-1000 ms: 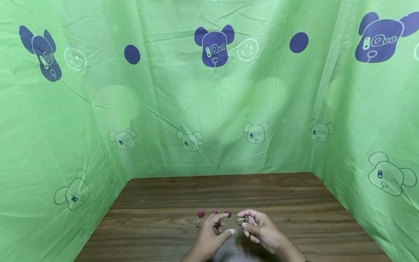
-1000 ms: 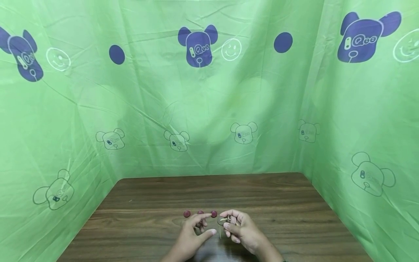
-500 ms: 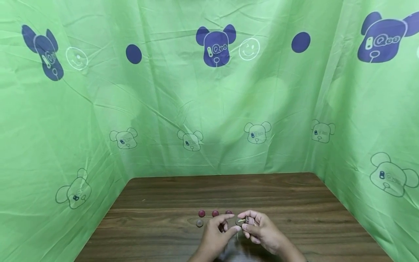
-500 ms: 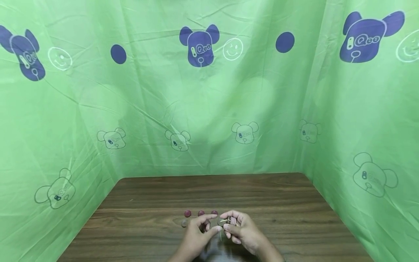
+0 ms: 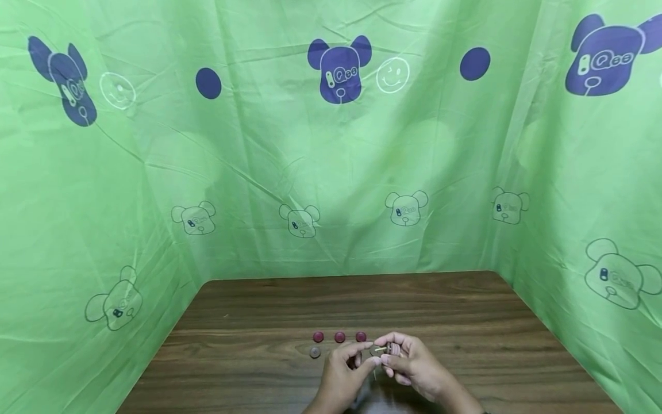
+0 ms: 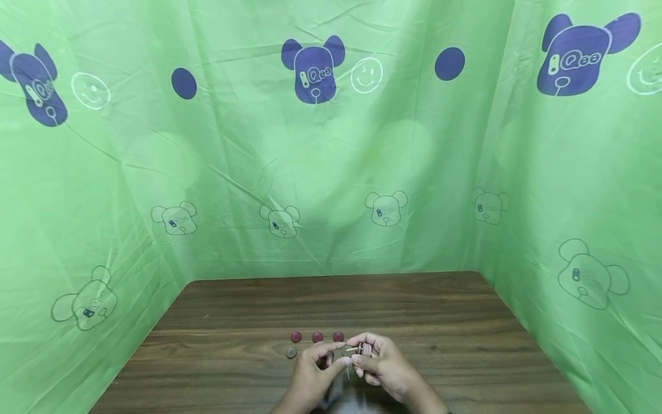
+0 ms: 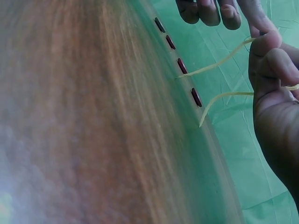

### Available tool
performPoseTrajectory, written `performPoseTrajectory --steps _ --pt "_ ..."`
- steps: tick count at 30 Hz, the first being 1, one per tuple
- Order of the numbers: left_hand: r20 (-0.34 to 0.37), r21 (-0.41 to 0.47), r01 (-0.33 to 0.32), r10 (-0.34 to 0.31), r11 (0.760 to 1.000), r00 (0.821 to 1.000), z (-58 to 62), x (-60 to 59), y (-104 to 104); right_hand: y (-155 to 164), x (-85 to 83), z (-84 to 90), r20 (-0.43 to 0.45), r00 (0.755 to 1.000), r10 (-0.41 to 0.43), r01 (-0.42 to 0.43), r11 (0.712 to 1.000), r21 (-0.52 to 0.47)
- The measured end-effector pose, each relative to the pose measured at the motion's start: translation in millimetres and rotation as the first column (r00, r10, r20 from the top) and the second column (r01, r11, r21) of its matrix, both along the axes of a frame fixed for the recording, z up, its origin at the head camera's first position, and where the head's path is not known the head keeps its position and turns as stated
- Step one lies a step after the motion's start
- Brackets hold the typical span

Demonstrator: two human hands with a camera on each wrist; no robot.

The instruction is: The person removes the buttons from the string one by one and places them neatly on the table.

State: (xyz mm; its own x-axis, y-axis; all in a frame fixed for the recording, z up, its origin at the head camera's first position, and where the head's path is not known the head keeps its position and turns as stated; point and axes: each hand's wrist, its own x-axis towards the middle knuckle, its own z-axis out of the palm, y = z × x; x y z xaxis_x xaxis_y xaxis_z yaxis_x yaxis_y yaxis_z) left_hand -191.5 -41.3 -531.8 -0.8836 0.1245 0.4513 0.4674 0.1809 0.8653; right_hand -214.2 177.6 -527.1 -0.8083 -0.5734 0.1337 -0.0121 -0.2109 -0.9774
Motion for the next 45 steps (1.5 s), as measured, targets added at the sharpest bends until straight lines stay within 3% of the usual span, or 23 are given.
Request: performPoseTrajectory --steps 9,16,31,45 --pt "-0.043 0.02 -0.03 0.031 0.999 0.999 -2.3 -0.1 1.6 -0.2 0.8 -1.1 0.019 1.0 -0.004 0.004 1.0 -0.017" --pt "-0.024 0.023 -0.04 0.041 0.999 0.999 -1.4 2.0 2.0 0.6 2.4 3.7 0.063 0.997 -0.05 0.048 0.998 0.03" --pt "0.013 0.036 -0.01 0.01 0.999 1.0 -1.8 2.1 -2.1 -0.2 1.3 7.1 0.069 0.985 -0.16 0.151 0.981 0.121" --pt "-0.032 0.008 -0.028 0.028 1.0 0.999 -3.8 -0.1 -6.7 -1.2 0.6 5.3 0.051 0.981 -0.188 0.181 0.976 0.124"
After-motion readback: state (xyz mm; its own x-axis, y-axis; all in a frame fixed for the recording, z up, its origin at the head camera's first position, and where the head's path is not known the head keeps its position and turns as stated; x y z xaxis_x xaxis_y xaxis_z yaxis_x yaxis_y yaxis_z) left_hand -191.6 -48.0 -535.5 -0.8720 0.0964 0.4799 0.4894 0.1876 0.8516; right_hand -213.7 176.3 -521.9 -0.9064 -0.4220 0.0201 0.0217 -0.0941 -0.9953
